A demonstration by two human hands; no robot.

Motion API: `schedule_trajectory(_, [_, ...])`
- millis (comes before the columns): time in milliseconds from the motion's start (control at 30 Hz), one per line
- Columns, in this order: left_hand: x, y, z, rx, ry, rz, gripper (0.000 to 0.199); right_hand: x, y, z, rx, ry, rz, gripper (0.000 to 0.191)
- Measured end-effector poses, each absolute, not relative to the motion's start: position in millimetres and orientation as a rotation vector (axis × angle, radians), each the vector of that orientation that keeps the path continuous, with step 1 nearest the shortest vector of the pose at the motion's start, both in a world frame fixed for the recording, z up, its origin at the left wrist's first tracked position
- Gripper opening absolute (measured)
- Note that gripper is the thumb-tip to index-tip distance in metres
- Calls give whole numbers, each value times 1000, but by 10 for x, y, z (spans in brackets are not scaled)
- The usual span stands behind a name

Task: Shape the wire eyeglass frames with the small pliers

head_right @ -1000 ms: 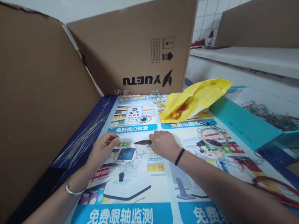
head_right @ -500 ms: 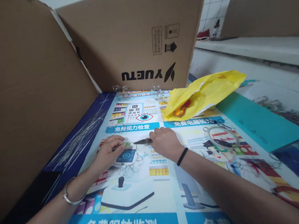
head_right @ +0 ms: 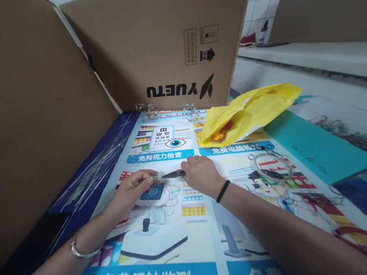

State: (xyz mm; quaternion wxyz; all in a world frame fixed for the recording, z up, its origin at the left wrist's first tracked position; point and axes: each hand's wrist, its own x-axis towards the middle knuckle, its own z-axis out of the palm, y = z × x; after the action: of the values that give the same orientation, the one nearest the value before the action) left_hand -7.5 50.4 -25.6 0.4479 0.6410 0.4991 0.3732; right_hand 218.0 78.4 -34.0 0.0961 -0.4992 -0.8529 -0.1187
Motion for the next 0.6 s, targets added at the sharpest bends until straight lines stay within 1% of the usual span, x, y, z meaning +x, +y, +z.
schedule_trajectory(133, [-30, 483, -247, 1436, 1182, 925, 19, 2169, 779, -320, -1494, -2546, -331, 14])
schedule_trajectory(333, [32, 443, -212, 1381, 1212, 969, 19, 2160, 766, -301, -1499, -2570, -311, 17])
schedule_trajectory(600, [58, 404, -207, 1387, 1187, 1023, 21, 2172, 745, -338, -1406, -2561, -403, 14])
